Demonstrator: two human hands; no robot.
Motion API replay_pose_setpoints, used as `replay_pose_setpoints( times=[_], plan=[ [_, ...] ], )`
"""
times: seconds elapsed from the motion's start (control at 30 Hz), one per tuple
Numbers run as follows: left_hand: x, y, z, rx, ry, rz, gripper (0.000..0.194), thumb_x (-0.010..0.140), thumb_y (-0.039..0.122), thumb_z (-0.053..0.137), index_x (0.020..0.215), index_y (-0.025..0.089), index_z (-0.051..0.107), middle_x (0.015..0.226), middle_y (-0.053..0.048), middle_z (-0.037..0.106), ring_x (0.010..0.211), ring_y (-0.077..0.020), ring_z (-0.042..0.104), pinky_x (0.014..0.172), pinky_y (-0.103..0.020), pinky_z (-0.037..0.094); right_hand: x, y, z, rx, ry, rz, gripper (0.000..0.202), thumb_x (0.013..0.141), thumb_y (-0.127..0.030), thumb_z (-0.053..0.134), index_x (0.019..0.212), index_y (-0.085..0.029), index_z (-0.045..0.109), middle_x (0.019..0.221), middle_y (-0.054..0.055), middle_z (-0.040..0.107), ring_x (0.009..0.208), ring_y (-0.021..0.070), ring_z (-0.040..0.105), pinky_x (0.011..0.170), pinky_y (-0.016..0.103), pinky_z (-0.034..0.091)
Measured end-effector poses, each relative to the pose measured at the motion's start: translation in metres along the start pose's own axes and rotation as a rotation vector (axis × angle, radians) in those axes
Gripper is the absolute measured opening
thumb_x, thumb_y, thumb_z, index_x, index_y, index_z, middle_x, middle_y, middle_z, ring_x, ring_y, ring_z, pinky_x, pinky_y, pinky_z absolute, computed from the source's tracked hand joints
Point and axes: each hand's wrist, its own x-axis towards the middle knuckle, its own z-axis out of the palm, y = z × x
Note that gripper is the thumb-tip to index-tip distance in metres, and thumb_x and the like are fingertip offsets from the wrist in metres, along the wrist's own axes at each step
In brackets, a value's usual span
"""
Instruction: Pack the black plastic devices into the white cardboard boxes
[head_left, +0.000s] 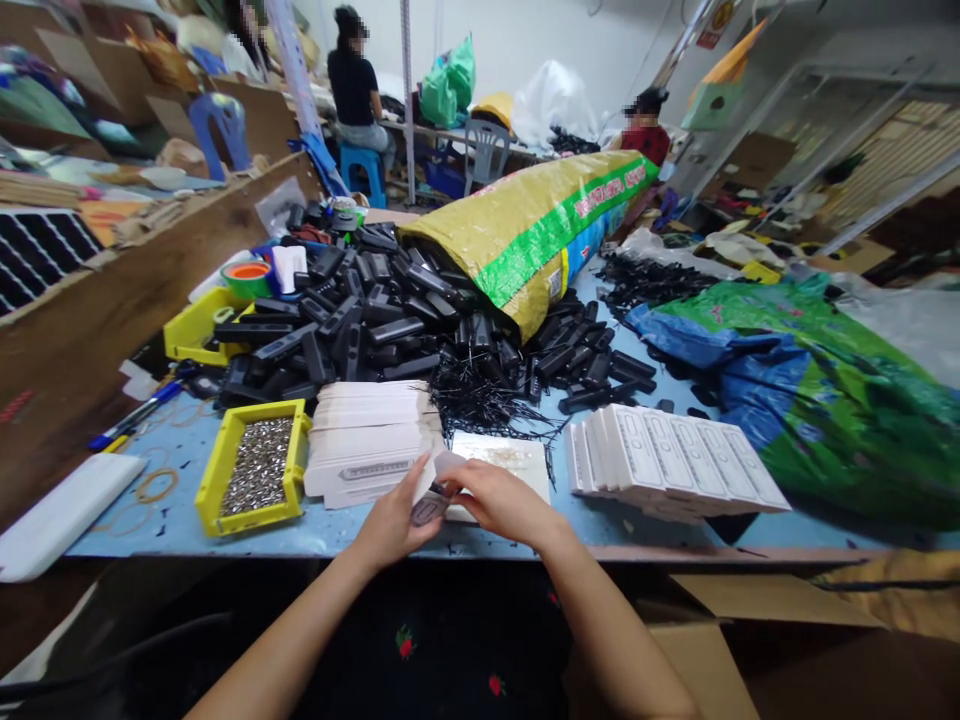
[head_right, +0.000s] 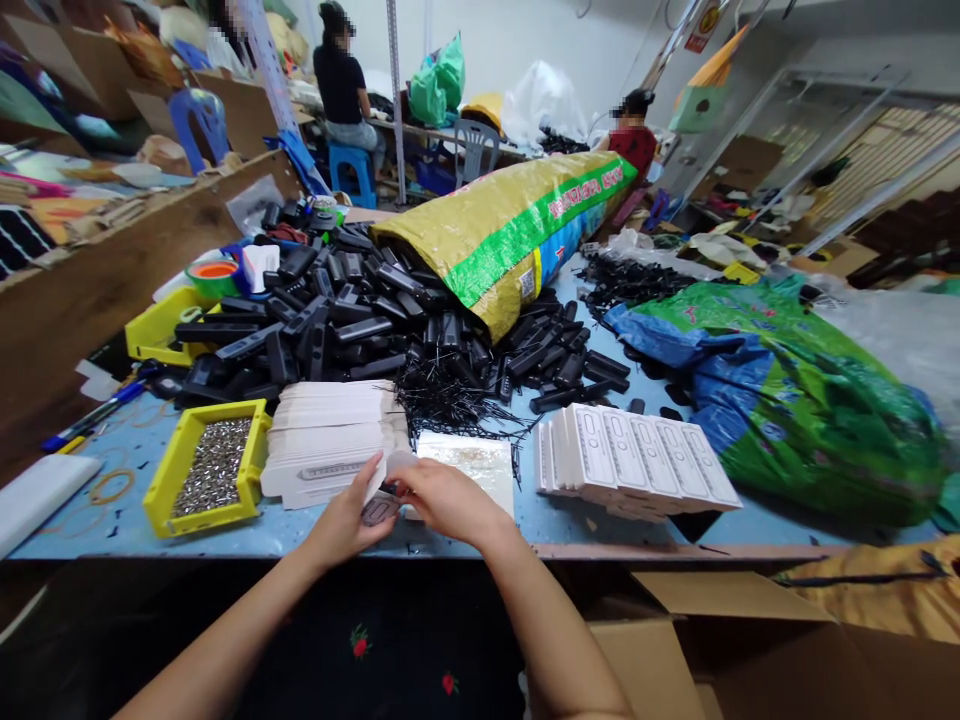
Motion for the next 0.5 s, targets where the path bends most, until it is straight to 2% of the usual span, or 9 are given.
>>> replay_pose_setpoints(
  times=[0.1,0.17,0.23,0.33,0.4,0.43,0.5],
  plan=[
    [0.000,-0.007,0.000,-0.043,0.025,0.083,0.056,0.079,0.030,0.058,0.130,0.023,0.037,0.126,-0.011,0.054,0.114,-0.0239,0.055,0.095,-0.037,0.044,0.004,0.017,0.022,0.323,0.294,0.145,0.051,0.077,-0.033,0.068,0.124,-0.025,0.050,0.112,0.006,0.060,0.098,0.0177,0.057,0.091,0.034,0.046],
    [0.000,-0.010,0.002,-0.061,0.023,0.090,0.048,0.077,0.031,0.060,0.120,0.021,0.043,0.116,-0.010,0.058,0.107,-0.0233,0.058,0.093,-0.038,0.046,0.006,0.029,0.046,0.558,0.403,0.249,0.054,0.078,-0.042,0.065,0.126,-0.024,0.049,0.112,0.007,0.060,0.092,0.0167,0.061,0.085,0.033,0.050],
    [0.002,-0.009,0.004,-0.113,0.021,0.070,0.058,0.073,0.031,0.064,0.123,0.020,0.036,0.114,-0.011,0.058,0.103,-0.0238,0.060,0.090,-0.040,0.047,0.006,0.034,0.071,0.680,0.396,0.252,0.053,0.079,-0.049,0.062,0.124,-0.023,0.054,0.115,0.008,0.061,0.099,0.0193,0.061,0.089,0.036,0.049],
    [0.005,-0.003,0.006,-0.226,-0.014,0.005,0.090,0.071,0.026,0.064,0.140,0.019,0.007,0.116,-0.013,0.058,0.101,-0.0240,0.061,0.090,-0.042,0.047,0.007,0.034,0.089,0.629,0.449,0.113,0.041,0.079,-0.050,0.062,0.110,-0.023,0.066,0.119,0.008,0.062,0.114,0.0232,0.055,0.101,0.040,0.041],
    [0.007,0.000,0.008,-0.261,-0.042,-0.045,0.101,0.071,0.023,0.063,0.143,0.021,-0.008,0.114,-0.011,0.060,0.099,-0.0233,0.063,0.090,-0.043,0.047,0.007,0.034,0.086,0.570,0.430,0.060,0.032,0.079,-0.046,0.064,0.101,-0.024,0.070,0.117,0.007,0.063,0.112,0.0237,0.057,0.100,0.040,0.042],
    [0.007,0.000,0.008,-0.258,-0.039,-0.053,0.103,0.072,0.023,0.063,0.143,0.022,-0.010,0.114,-0.011,0.060,0.099,-0.0233,0.063,0.091,-0.043,0.047,0.007,0.035,0.082,0.572,0.415,0.080,0.030,0.080,-0.044,0.063,0.102,-0.025,0.070,0.116,0.007,0.064,0.110,0.0233,0.058,0.098,0.039,0.043],
    [0.006,-0.003,0.011,-0.219,0.001,-0.017,0.099,0.074,0.025,0.064,0.143,0.022,-0.006,0.116,-0.011,0.059,0.102,-0.0237,0.062,0.092,-0.043,0.046,0.008,0.041,0.074,0.664,0.456,0.217,0.035,0.083,-0.046,0.058,0.109,-0.025,0.066,0.109,0.007,0.067,0.100,0.0216,0.063,0.091,0.038,0.048]
  ],
)
